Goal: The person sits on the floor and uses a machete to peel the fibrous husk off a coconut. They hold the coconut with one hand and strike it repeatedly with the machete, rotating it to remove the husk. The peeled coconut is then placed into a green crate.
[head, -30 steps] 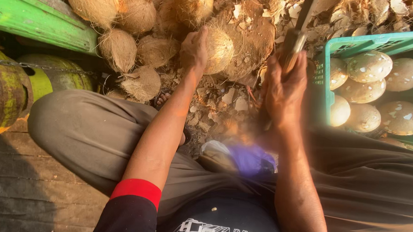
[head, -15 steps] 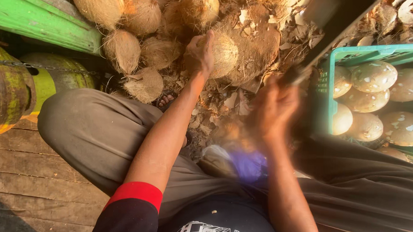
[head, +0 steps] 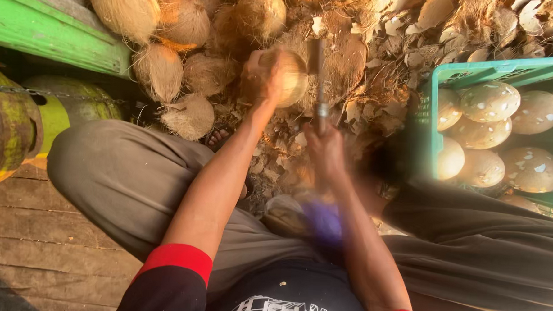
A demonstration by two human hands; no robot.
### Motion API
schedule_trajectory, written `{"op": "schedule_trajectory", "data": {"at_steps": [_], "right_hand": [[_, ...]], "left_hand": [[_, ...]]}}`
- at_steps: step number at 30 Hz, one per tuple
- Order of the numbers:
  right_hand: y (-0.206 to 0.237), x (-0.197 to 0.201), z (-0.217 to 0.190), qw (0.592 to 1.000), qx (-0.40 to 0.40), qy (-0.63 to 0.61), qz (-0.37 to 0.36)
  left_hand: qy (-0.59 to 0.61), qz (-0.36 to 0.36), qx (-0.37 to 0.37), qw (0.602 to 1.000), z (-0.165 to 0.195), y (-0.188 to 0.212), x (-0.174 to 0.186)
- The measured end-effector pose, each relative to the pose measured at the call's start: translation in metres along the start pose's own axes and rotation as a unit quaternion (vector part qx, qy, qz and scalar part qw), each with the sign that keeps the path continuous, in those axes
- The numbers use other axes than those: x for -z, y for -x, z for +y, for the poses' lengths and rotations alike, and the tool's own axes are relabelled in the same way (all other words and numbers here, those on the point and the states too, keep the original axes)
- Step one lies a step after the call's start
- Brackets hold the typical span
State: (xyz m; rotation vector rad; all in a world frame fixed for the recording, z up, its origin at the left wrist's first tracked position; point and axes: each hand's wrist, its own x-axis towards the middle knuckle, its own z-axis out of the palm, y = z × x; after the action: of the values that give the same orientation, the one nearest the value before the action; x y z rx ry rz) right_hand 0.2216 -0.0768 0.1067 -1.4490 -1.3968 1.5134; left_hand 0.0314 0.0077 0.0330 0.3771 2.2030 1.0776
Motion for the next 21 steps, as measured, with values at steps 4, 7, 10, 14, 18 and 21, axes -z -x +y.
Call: {"op": "schedule_trajectory", "data": {"at_steps": [4,7,10,14,18,21], "right_hand": [[0.000,0.007,-0.010,0.997,-0.029,0.068,-0.015],[0.002,0.017,-0.033,0.994,0.096,0.051,0.012],[-0.003,0.021,-0.056,0.994,0.061,0.081,0.051],[0.016,0.031,-0.060,0.995,0.048,0.058,0.059],[0.020,0.030,-0.039,0.996,0.069,-0.035,0.051],[0.005,0.016,-0.023,0.999,0.035,0.035,0.005]], "left_hand": [[0.007,-0.014,0.005,1.000,0.001,-0.002,0.004],[0.006,-0.037,0.003,0.999,0.001,-0.002,0.015],[0.025,-0.031,0.023,0.999,0.003,-0.002,0.025],[0.035,-0.055,0.024,0.998,0.003,0.004,0.019],[0.016,-0.059,-0.002,0.998,-0.002,0.013,0.000],[0.007,0.031,0.005,0.999,-0.002,0.012,-0.010]]}}
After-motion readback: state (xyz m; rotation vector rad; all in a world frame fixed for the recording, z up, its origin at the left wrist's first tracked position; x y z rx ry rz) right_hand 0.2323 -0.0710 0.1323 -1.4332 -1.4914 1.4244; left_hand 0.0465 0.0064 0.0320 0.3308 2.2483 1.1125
